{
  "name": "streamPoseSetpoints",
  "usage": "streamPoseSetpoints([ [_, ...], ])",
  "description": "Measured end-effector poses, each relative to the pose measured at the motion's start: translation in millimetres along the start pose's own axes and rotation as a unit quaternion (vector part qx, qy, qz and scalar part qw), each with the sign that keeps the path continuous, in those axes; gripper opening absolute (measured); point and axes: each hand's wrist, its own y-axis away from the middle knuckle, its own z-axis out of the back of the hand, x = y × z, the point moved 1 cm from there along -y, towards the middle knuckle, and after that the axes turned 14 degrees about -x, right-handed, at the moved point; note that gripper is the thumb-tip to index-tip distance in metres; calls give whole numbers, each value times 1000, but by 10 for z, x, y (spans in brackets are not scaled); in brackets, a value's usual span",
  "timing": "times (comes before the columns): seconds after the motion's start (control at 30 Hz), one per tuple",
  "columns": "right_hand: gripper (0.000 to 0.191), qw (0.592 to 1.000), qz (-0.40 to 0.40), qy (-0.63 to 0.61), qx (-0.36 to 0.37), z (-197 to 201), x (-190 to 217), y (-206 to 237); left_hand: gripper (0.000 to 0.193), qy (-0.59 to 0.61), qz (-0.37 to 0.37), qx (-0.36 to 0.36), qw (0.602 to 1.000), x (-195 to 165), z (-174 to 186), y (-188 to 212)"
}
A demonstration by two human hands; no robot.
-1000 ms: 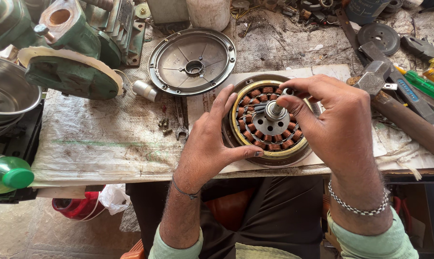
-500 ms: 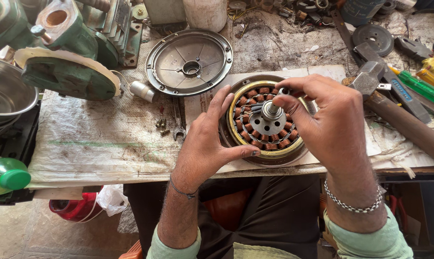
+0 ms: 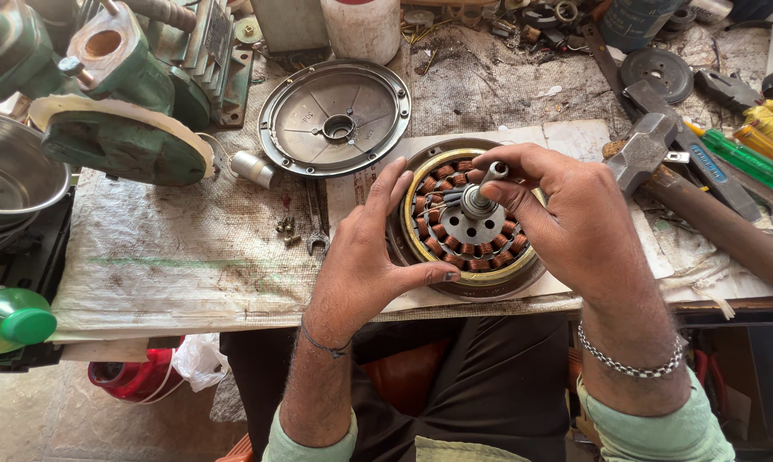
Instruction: The person assembles a fan motor rotor at a cluttered workbench. They hold a stack of copper-wound laminations, work on the shaft with a knife-like tool, insert the central shaft through the coil stack, tap it with a hammer to seat it, fit the rotor into a metal housing, and press a bearing onto the shaft by hand.
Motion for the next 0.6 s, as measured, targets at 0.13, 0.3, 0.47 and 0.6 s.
streamPoseSetpoints([
  [0.13, 26, 998, -9, -69, 3, -16, -59, -1, 123, 16, 16, 6, 1000, -17, -2, -3],
  [0.3, 22, 997, -5, -72, -32, -49, -59, 15, 123, 9, 5, 3, 1000, -35, 0, -3],
  [0.47, 20, 997, -6, -50, -49, -59, -25, 26, 124, 16, 12, 5, 1000, -36, 1, -4],
  [0.6, 20, 998, 14, -28, -54, -50, 3, 26, 123, 12, 11, 3, 1000, -32, 1, -1],
])
